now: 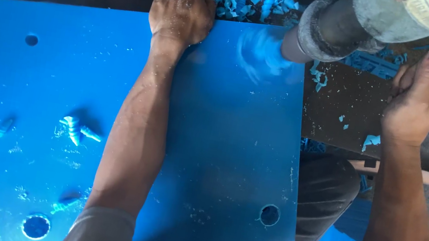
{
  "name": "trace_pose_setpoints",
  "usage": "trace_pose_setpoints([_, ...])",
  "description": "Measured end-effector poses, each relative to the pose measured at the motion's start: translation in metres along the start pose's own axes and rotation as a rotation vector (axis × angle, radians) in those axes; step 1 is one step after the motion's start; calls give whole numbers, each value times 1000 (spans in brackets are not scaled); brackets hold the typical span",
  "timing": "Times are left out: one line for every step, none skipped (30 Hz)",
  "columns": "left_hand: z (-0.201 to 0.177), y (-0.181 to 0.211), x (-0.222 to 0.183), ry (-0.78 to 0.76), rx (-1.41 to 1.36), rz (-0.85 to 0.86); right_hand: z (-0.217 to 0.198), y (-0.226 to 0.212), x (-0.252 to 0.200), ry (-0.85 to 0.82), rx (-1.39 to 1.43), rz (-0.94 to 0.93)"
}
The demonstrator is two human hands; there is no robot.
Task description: Drilling multiple holes into thick blue plastic sheets using an industrial drill press.
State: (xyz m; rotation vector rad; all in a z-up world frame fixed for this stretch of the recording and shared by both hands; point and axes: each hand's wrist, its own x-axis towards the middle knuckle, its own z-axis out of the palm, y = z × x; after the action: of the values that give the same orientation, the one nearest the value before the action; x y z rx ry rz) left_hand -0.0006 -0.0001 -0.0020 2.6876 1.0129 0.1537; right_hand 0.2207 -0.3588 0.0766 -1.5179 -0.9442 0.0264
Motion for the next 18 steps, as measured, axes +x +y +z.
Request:
trace_pose_setpoints([6, -3, 1, 43, 24, 19, 1, 0, 0, 5, 3, 2])
trace_pose_setpoints([4, -2, 2, 42, 22, 15, 7, -6, 4, 1, 3, 2])
trace_pose_setpoints([3, -2, 2, 29, 7, -5, 12, -12, 9, -3, -16, 2])
trace_pose_setpoints([1, 0, 0, 12, -3, -19, 17, -18, 9, -1, -33, 6])
trace_pose_setpoints([5, -2, -1, 7, 0, -18, 17, -19, 9, 1, -32, 11])
trace_pose_setpoints([6, -3, 1, 28, 10, -13, 17, -20, 10, -2, -61, -2])
trace_pose_setpoints([7, -3, 4, 48, 20, -9, 16, -21, 11, -5, -91, -15])
trace_pose_setpoints([10, -4, 4, 52, 23, -1, 14, -18, 10, 4, -91, -18])
trace_pose_setpoints([12, -6, 5, 76, 35, 45, 13, -14, 8, 5, -87, -24])
trace_pose_setpoints([16, -8, 4, 101, 41, 81, 11, -10, 8, -4, -84, -32])
trace_pose_setpoints([10, -5, 4, 105, 39, 80, 11, -6, 11, -6, -84, -36])
trace_pose_setpoints([5, -2, 2, 53, 37, 22, 10, -3, 10, 6, -58, -32])
trace_pose_setpoints([-1, 2, 0, 0, 35, -36, 9, 1, 8, 19, -31, -27])
trace_pose_setpoints([0, 1, 0, 4, 40, -24, 8, 1, 7, 32, -32, -30])
trace_pose_setpoints([1, 0, 0, 27, 42, 18, 8, 2, 7, 34, -15, -43])
trace_pose_setpoints([3, -2, -1, 49, 43, 54, 9, 3, 8, 31, 3, -54])
trace_pose_setpoints([3, -2, -2, 51, 46, 60, 10, 5, 9, 37, 3, -55])
trace_pose_setpoints([4, -2, -4, 71, 73, 87, 11, 8, 12, 31, 4, -70])
